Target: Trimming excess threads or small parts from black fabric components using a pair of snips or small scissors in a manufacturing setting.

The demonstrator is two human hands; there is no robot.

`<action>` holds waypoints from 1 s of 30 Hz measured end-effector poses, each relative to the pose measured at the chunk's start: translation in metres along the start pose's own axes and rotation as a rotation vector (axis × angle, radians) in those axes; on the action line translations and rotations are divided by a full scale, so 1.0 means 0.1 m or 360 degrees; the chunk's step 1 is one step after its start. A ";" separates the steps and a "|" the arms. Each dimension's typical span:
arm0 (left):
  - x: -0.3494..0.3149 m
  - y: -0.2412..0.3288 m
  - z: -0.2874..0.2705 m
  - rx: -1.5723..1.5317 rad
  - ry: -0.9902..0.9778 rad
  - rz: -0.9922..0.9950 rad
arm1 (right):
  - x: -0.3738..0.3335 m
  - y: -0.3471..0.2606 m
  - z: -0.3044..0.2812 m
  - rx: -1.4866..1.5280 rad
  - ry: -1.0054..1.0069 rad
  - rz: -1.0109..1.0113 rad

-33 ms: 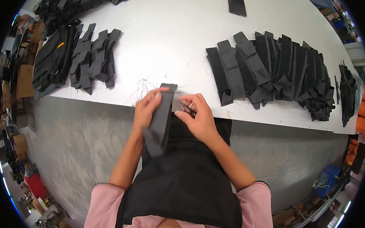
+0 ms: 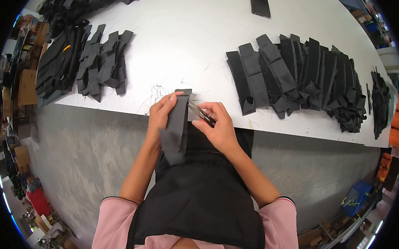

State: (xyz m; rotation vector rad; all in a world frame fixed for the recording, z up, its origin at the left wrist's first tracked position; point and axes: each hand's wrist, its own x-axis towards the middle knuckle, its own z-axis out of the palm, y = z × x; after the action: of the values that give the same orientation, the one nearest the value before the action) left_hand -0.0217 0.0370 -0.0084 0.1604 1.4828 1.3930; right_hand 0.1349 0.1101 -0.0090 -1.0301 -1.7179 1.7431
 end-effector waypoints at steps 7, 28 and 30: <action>0.21 -0.03 0.07 0.0068 0.0124 -0.0017 | -0.38 -0.35 0.14 -0.1048 -0.0231 -0.1029; -0.29 -0.26 0.01 0.0311 -0.0191 0.0481 | 0.11 -0.24 0.13 0.0273 -0.0099 0.0330; -0.30 -0.26 0.03 0.0357 -0.0117 0.0459 | 0.08 -0.24 0.14 0.0128 -0.0055 0.0252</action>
State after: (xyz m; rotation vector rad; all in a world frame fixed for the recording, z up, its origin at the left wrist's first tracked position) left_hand 0.0076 0.0098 -0.0111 0.5800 1.5972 1.4246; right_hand 0.1147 0.1101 0.0123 -1.1329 -1.6105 1.9222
